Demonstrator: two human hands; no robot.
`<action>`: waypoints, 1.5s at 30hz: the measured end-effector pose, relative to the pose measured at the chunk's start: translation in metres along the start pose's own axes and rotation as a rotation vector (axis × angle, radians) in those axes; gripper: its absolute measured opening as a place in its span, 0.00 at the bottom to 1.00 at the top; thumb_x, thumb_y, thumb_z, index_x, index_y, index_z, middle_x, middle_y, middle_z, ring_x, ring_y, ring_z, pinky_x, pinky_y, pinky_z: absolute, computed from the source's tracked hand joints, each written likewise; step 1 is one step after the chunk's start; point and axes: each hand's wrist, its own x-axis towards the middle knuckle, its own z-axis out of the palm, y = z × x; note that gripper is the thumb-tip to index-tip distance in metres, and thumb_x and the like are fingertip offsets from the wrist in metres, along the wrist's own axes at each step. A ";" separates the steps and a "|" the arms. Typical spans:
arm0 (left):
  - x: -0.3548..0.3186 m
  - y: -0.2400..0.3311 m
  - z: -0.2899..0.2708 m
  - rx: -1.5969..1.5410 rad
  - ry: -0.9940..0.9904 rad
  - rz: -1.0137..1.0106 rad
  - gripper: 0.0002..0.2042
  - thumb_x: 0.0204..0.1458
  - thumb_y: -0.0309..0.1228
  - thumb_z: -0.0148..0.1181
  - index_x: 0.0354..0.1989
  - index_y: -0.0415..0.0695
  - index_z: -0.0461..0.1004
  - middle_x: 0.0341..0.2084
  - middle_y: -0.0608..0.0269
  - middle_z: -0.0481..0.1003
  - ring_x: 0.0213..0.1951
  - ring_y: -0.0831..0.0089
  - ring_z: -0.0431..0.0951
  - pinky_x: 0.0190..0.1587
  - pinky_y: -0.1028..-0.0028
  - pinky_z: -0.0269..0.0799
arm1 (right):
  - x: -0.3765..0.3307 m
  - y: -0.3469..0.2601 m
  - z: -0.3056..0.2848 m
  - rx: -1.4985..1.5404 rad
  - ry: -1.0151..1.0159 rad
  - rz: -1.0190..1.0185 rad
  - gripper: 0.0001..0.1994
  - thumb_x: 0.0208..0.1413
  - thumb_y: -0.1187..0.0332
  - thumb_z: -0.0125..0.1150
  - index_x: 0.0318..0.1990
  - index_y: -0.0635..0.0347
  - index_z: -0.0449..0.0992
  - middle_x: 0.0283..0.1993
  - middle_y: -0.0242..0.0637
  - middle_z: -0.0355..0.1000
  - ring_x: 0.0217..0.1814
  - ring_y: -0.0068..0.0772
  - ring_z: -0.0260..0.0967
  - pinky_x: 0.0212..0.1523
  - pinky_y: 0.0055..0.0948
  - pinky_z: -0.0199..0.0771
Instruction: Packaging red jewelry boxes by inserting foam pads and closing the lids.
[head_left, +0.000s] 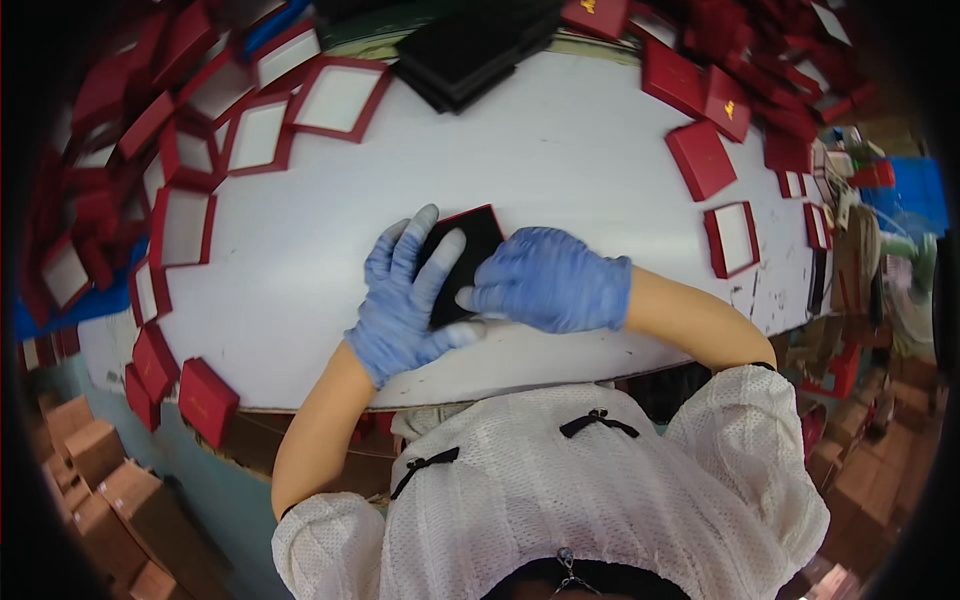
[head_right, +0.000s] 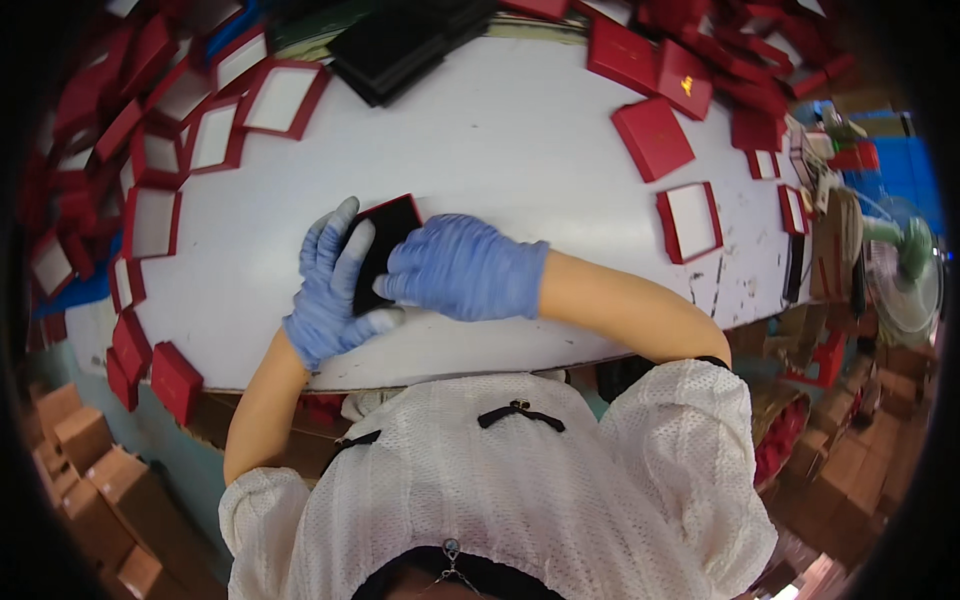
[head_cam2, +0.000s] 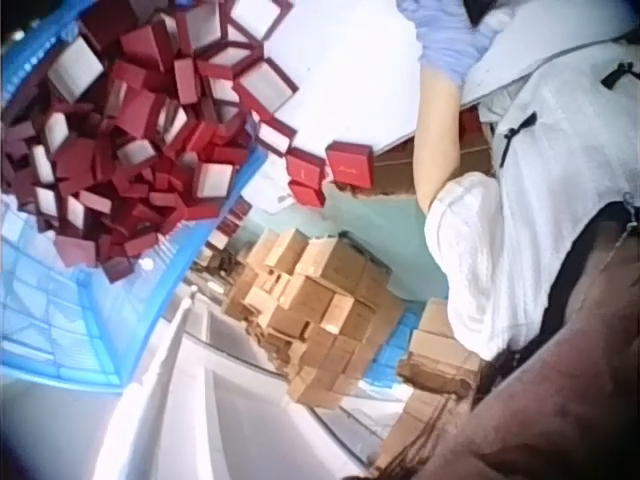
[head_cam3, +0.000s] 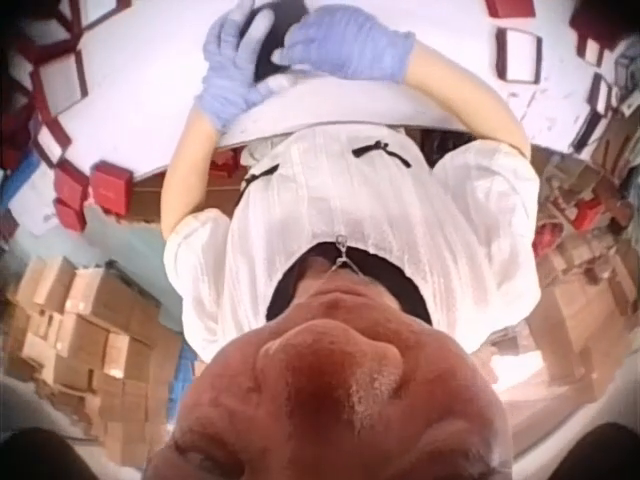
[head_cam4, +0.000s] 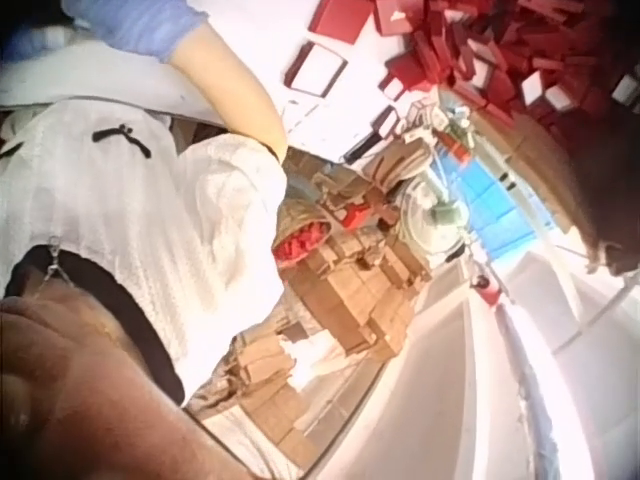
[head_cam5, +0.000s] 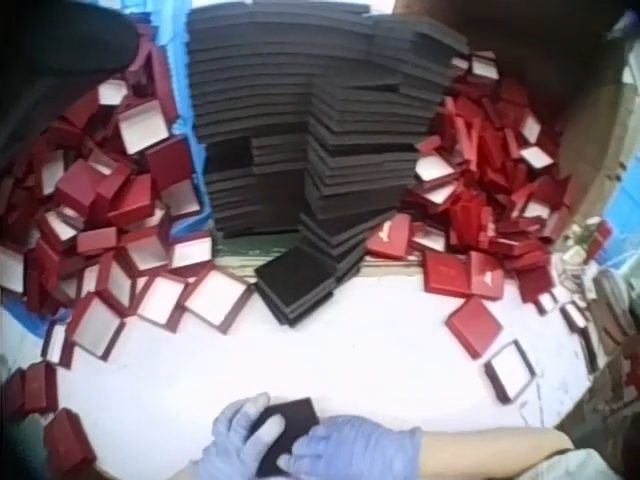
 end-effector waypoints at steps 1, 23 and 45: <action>-0.001 -0.002 -0.002 0.067 -0.059 0.053 0.40 0.38 0.55 0.59 0.60 0.51 0.54 0.59 0.47 0.52 0.55 0.42 0.52 0.57 0.50 0.47 | -0.017 0.011 0.006 0.190 0.324 0.113 0.22 0.42 0.69 0.60 0.48 0.57 0.68 0.45 0.36 0.68 0.48 0.35 0.66 0.47 0.31 0.67; -0.002 -0.004 -0.006 -0.011 -0.086 0.055 0.49 0.28 0.49 0.67 0.63 0.48 0.49 0.59 0.39 0.48 0.56 0.42 0.56 0.56 0.54 0.52 | 0.014 -0.010 0.039 -0.041 0.292 0.344 0.40 0.39 0.38 0.57 0.56 0.58 0.63 0.59 0.56 0.52 0.63 0.56 0.43 0.63 0.49 0.39; 0.024 -0.045 -0.029 0.353 0.119 -0.351 0.39 0.29 0.50 0.67 0.50 0.41 0.63 0.50 0.43 0.60 0.56 0.50 0.56 0.57 0.57 0.49 | 0.018 0.043 -0.020 -0.573 0.681 0.017 0.17 0.38 0.72 0.58 0.42 0.50 0.75 0.22 0.28 0.66 0.23 0.30 0.62 0.28 0.31 0.65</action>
